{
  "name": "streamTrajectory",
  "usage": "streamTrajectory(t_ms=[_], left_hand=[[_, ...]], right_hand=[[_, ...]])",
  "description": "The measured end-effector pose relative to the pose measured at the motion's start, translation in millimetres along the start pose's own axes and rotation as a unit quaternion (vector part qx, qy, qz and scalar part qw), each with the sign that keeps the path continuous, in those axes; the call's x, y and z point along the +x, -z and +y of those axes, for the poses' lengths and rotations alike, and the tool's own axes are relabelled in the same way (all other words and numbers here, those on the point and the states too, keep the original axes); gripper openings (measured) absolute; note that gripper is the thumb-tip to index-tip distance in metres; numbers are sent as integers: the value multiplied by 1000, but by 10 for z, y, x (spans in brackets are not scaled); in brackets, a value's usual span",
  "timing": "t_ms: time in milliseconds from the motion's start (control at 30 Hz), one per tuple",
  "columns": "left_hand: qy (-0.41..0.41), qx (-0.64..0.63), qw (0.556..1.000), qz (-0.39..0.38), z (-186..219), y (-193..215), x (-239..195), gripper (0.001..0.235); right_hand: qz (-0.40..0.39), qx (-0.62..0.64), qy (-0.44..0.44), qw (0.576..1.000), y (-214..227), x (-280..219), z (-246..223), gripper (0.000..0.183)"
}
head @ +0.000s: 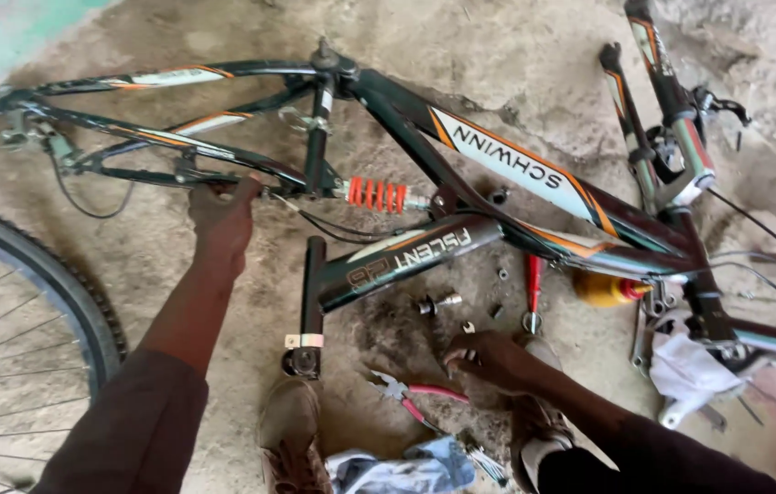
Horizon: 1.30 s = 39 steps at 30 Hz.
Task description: The person is repairing a bicycle frame lying on the ground. They use a wrench to tighten bolts on the frame, wipe the area with a cloth, and use a red screwdriver to adjust components near the handlebars.
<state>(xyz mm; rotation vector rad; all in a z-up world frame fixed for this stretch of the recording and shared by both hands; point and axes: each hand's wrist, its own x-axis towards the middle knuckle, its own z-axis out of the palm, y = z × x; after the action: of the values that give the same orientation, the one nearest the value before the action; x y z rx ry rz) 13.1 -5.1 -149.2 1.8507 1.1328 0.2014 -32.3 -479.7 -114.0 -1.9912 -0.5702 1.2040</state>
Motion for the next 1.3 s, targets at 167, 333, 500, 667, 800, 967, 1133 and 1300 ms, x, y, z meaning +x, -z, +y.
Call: streamTrajectory(t_ms=[167, 333, 500, 667, 800, 967, 1133, 1300], left_hand=[[12, -202, 977, -61, 499, 192, -351, 53], [90, -300, 948, -66, 701, 362, -820, 47], [-45, -208, 972, -98, 645, 313, -1416, 22], [-142, -35, 982, -119, -287, 181, -1178, 7], [-271, 90, 925, -253, -959, -72, -1156, 14], [-260, 90, 929, -248, -937, -110, -1255, 15], [-247, 92, 931, -253, -970, -122, -1329, 16], [-235, 89, 933, -257, -1025, -113, -1305, 18]], right_hand=[[92, 108, -106, 984, 208, 102, 515, 21], [180, 113, -144, 966, 462, 195, 880, 19], [266, 19, -128, 955, 602, 226, 791, 19], [288, -9, -89, 953, 540, 239, 829, 18], [263, -20, -73, 962, 448, 247, 752, 17], [268, -2, -13, 963, 347, 359, 655, 14], [223, -24, 37, 974, 302, 517, 227, 19], [145, -61, 168, 973, 151, 891, -145, 13]])
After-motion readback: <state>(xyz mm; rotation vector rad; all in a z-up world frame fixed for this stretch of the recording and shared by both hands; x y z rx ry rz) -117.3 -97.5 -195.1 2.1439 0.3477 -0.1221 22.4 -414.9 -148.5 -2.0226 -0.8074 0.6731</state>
